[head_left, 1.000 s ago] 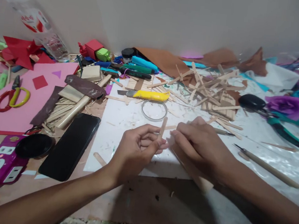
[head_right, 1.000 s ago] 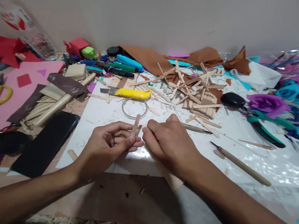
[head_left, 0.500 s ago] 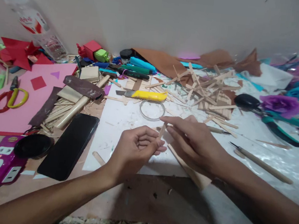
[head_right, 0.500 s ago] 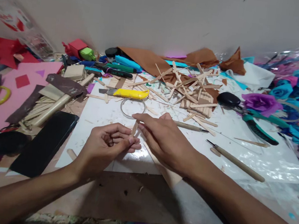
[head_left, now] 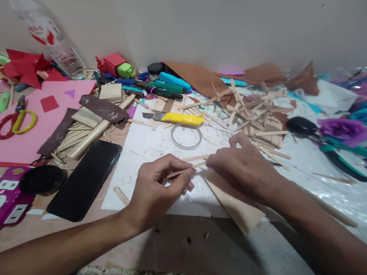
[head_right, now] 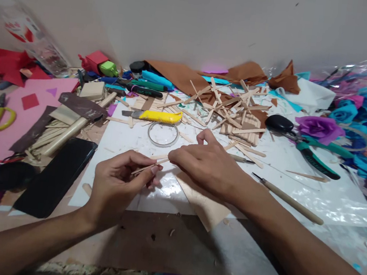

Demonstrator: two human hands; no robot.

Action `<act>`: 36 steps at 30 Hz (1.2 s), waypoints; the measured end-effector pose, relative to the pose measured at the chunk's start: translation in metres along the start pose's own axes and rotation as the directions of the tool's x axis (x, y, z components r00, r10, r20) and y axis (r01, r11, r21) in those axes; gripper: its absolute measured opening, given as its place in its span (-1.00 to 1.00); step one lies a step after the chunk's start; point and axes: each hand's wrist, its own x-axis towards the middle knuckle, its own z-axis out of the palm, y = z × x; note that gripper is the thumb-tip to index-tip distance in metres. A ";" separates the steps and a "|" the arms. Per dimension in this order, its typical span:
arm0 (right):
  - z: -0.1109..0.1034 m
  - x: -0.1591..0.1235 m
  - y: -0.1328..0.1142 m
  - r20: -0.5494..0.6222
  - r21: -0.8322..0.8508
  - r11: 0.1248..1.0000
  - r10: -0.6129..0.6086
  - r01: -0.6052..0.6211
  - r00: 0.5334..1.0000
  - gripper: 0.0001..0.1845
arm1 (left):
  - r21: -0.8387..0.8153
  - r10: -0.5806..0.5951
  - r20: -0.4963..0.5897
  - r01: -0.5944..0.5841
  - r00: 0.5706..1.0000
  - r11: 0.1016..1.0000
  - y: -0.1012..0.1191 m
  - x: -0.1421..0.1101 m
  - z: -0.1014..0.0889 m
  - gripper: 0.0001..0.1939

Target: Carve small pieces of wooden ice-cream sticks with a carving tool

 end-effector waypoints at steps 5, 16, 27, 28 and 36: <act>-0.014 0.002 0.006 -0.001 -0.177 0.975 -0.138 0.136 0.990 -0.65 | -0.025 0.058 -0.007 -0.058 0.998 0.998 -0.002 -0.003 -0.003 -0.90; -0.013 0.003 0.002 0.004 -0.127 0.989 -0.082 0.082 0.997 -0.79 | -0.127 -0.013 0.058 0.020 0.998 0.992 -0.002 -0.002 -0.003 -0.91; -0.001 0.003 -0.010 0.078 0.121 0.991 0.038 -0.048 0.996 -0.76 | -0.137 -0.166 0.189 0.193 0.968 0.972 0.008 0.004 -0.003 -0.85; 0.000 0.003 -0.011 0.089 0.151 0.986 0.060 -0.073 0.994 -0.77 | -0.105 -0.185 0.202 0.210 0.962 0.972 0.008 0.005 -0.004 -0.84; 0.002 0.004 -0.023 0.164 0.287 0.912 0.253 -0.292 0.953 -0.85 | -0.014 -0.201 0.284 0.214 0.937 0.977 0.007 0.010 -0.008 -0.73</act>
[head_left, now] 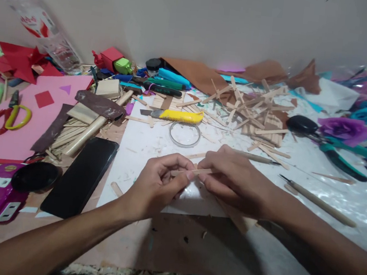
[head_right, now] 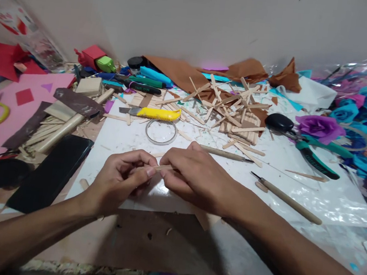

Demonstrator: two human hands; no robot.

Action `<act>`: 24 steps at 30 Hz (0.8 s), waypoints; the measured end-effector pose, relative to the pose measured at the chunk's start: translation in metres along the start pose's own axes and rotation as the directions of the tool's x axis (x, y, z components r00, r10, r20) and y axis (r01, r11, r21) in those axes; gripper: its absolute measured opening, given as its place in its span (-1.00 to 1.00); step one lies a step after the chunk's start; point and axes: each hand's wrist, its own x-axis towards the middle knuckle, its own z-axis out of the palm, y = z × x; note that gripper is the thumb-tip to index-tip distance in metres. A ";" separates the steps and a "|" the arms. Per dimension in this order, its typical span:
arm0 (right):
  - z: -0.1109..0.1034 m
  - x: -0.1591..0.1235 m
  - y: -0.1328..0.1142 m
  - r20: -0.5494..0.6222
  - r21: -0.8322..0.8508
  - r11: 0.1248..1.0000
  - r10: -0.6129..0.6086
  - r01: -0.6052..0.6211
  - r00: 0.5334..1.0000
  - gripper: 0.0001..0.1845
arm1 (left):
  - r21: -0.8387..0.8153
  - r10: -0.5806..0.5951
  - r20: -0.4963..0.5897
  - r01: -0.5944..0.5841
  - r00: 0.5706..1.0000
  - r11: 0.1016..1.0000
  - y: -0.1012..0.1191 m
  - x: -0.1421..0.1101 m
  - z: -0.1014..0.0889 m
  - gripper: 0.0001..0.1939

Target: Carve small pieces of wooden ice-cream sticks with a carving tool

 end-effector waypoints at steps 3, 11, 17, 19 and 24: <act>-0.001 0.002 -0.005 0.027 0.022 0.997 0.071 -0.072 0.997 -0.82 | -0.001 -0.004 0.055 0.004 0.998 1.000 -0.001 0.001 -0.003 -0.74; 0.000 0.003 -0.008 0.030 0.130 0.984 0.120 -0.123 0.992 -0.84 | 0.049 0.061 0.100 -0.066 0.993 0.997 -0.001 -0.001 -0.002 -0.79; 0.002 0.002 -0.007 0.005 0.161 0.982 0.101 -0.101 0.995 -0.86 | -0.031 0.018 0.136 -0.014 0.991 0.999 -0.007 -0.002 -0.004 -0.75; 0.002 0.003 -0.007 0.000 0.178 0.980 0.091 -0.090 0.996 -0.87 | -0.047 0.023 0.142 -0.016 0.990 0.999 -0.007 -0.002 -0.005 -0.76; 0.001 0.003 -0.009 -0.036 0.196 0.976 0.100 -0.092 0.994 -0.86 | -0.070 0.032 0.138 -0.022 0.990 0.997 -0.004 0.000 -0.005 -0.76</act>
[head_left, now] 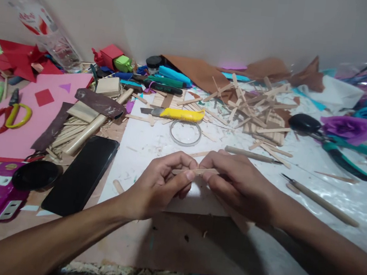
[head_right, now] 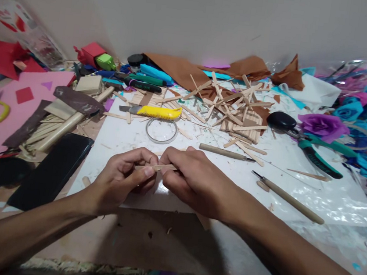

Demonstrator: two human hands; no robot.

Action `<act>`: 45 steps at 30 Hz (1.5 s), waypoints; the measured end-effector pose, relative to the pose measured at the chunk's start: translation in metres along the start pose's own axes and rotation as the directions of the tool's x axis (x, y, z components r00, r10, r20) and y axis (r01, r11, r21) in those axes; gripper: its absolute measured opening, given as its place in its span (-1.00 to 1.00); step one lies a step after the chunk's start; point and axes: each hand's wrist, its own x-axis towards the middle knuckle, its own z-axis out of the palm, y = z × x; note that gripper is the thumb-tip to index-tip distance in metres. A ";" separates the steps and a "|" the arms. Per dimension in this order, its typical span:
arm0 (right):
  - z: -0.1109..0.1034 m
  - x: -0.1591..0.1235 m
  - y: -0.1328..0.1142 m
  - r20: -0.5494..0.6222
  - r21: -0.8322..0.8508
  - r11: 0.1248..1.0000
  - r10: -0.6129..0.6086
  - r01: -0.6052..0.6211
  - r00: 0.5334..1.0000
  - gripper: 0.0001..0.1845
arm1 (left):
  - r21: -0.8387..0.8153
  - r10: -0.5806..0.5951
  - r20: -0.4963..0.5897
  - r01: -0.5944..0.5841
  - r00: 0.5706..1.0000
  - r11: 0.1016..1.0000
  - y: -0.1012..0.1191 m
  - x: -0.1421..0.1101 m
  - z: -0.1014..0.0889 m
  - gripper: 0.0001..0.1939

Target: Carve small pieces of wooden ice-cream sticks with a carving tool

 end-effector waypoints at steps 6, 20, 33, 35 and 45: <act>0.001 0.001 0.003 -0.096 -0.051 0.998 -0.037 0.032 0.995 -0.84 | 0.048 -0.030 -0.128 0.036 0.991 0.998 0.003 0.001 0.005 -0.77; 0.011 0.001 -0.006 0.014 0.188 0.915 0.360 -0.356 0.933 -0.88 | 0.440 0.203 -0.128 -0.128 0.971 0.889 -0.001 -0.005 0.008 -0.87; 0.009 0.002 -0.009 0.052 0.230 0.890 0.393 -0.394 0.918 -0.90 | 0.385 0.187 -0.078 -0.143 0.979 0.912 0.000 -0.005 0.008 -0.88; 0.010 0.002 -0.010 0.027 0.205 0.900 0.388 -0.385 0.921 -0.89 | 0.380 0.187 -0.084 -0.142 0.979 0.914 0.000 -0.005 0.009 -0.87; 0.010 0.001 -0.007 -0.028 0.104 0.944 0.318 -0.314 0.948 -0.88 | 0.378 0.166 -0.127 -0.107 0.978 0.920 0.000 -0.004 0.009 -0.89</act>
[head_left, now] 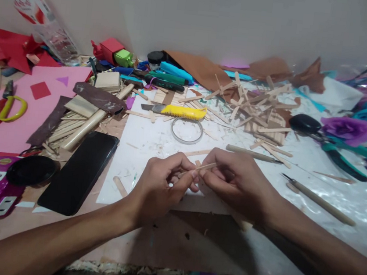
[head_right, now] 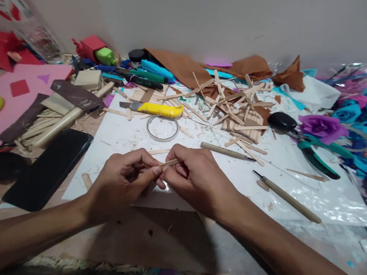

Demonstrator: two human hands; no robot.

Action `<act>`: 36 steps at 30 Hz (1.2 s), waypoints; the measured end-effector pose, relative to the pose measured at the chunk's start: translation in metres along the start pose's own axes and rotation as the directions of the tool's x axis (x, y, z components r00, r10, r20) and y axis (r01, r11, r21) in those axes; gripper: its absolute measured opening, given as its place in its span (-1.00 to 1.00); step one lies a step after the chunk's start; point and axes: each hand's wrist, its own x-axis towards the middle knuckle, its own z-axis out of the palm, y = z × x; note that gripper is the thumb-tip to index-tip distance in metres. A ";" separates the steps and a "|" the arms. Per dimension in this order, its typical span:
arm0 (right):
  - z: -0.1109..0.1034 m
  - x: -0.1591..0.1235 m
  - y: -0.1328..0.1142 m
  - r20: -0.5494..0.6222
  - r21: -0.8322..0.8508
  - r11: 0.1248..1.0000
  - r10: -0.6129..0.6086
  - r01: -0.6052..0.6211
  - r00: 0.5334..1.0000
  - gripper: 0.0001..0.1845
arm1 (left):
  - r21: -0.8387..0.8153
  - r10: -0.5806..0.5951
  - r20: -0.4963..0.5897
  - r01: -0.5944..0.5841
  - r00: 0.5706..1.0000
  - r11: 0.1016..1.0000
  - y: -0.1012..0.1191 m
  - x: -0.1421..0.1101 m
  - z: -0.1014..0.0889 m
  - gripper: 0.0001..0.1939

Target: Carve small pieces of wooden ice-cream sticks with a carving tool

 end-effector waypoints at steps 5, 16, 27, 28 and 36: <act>0.000 -0.003 0.000 -0.014 -0.019 1.000 -0.003 0.003 1.000 -0.88 | -0.061 -0.030 -0.008 0.030 1.000 0.998 0.001 0.000 0.001 -0.91; -0.007 0.001 0.001 0.114 0.120 0.980 0.144 -0.157 0.983 -0.87 | -0.267 -0.257 0.242 0.319 0.936 0.910 0.009 0.012 -0.008 -0.84; -0.014 0.000 -0.004 0.149 0.010 0.999 0.043 -0.045 0.988 -0.79 | -0.295 -0.203 0.375 0.324 0.905 0.899 0.005 0.016 -0.017 -0.75; -0.014 0.000 -0.004 0.137 -0.022 1.000 0.023 -0.020 0.990 -0.78 | -0.284 -0.215 0.362 0.327 0.907 0.901 0.005 0.015 -0.017 -0.72; -0.014 -0.002 0.000 0.120 -0.267 0.944 -0.167 0.194 0.979 -0.81 | -0.139 -0.158 0.399 0.230 0.903 0.963 0.006 0.016 -0.019 -0.76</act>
